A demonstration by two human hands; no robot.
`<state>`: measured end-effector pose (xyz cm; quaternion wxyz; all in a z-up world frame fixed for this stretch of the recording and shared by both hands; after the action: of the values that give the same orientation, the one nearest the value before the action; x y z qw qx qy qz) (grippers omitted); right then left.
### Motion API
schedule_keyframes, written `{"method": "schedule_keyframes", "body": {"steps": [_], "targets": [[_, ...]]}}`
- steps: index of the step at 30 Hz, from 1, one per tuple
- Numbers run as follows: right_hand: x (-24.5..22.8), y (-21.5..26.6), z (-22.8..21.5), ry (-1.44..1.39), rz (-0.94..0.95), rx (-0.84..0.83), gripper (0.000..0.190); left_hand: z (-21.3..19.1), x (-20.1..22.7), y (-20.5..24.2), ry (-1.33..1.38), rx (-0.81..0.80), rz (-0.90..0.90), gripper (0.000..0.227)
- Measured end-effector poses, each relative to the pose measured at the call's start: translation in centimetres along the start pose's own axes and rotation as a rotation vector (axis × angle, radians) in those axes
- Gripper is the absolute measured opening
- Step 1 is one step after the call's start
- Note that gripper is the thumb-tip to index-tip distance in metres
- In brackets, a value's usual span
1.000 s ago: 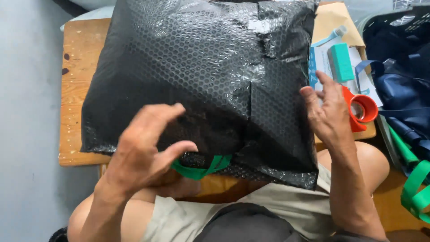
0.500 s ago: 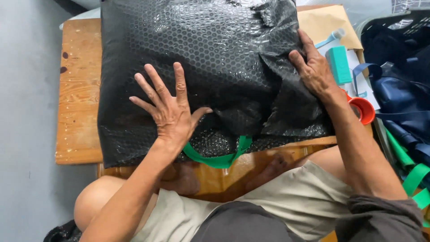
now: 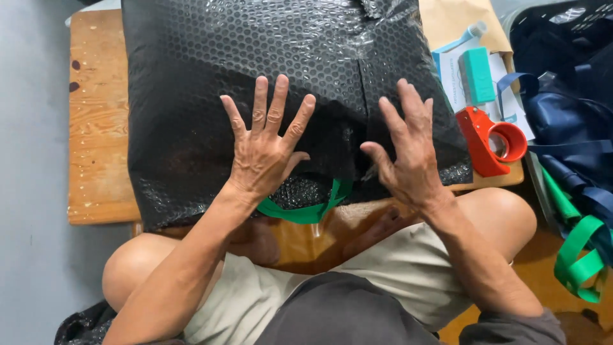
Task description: Wrapping an object in black bubble wrap and securing it with red adhesive tape.
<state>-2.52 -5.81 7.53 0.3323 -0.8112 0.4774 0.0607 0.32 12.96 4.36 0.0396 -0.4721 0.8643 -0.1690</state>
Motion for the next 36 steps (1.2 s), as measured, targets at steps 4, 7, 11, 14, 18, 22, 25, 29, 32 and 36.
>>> {"method": "schedule_keyframes", "body": {"steps": [4, 7, 11, 14, 18, 22, 25, 29, 32, 36], "targets": [[-6.6, 2.4, -2.0, 0.125, -0.188, 0.231, 0.03, -0.6, 0.9, 1.0, -0.006, 0.137, 0.061, 0.089], [-4.2, 4.2, 3.2, 0.21, -0.221, 0.246, 0.024, -1.2, 2.4, 2.0, -0.178, 0.458, 0.189, 0.059], [-3.6, 2.6, 5.7, 0.275, -0.241, 0.169, 0.026, -2.6, 3.6, 2.2, -0.236, 0.513, 0.177, 0.032], [-3.0, 2.3, 6.9, 0.34, -0.198, 0.071, 0.023, -4.0, 3.7, 2.3, -0.113, 0.486, 0.224, 0.007], [-1.6, 3.2, 6.4, 0.099, -0.108, 0.091, 0.022, -1.2, 2.7, 3.1, -0.077, 0.287, 0.199, 0.031], [-1.5, 4.3, 5.9, -0.157, -0.049, 0.017, 0.014, 1.1, 3.9, 3.7, -0.171, 0.176, 0.257, 0.081], [-4.8, 5.0, 6.0, -0.258, -0.23, -0.239, 0.019, -3.4, 5.6, 3.3, -0.181, 0.362, 0.313, 0.026], [-6.0, 5.2, 6.3, -0.175, -0.313, -0.321, 0.025, -6.6, 5.0, 2.5, -0.056, 0.357, 0.281, 0.014], [-4.6, 6.4, 8.4, -0.022, -0.386, -0.295, 0.02, -6.7, 4.9, 2.6, -0.013, 0.313, 0.314, 0.009], [-3.7, 6.9, 10.2, 0.03, -0.34, -0.375, 0.008, -3.4, 5.7, 2.3, -0.106, 0.184, 0.302, 0.043]]}}
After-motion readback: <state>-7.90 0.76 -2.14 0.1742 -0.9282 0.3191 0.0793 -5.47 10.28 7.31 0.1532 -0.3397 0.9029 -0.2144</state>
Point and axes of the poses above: each hand's wrist, its own y-axis away from the middle knuckle, its own z-axis out of the palm, x = y × z, the point moved 10 cm from there along -y, towards the middle knuckle, and after that the axes turned 1 degree about -x, right-handed, at the moved point
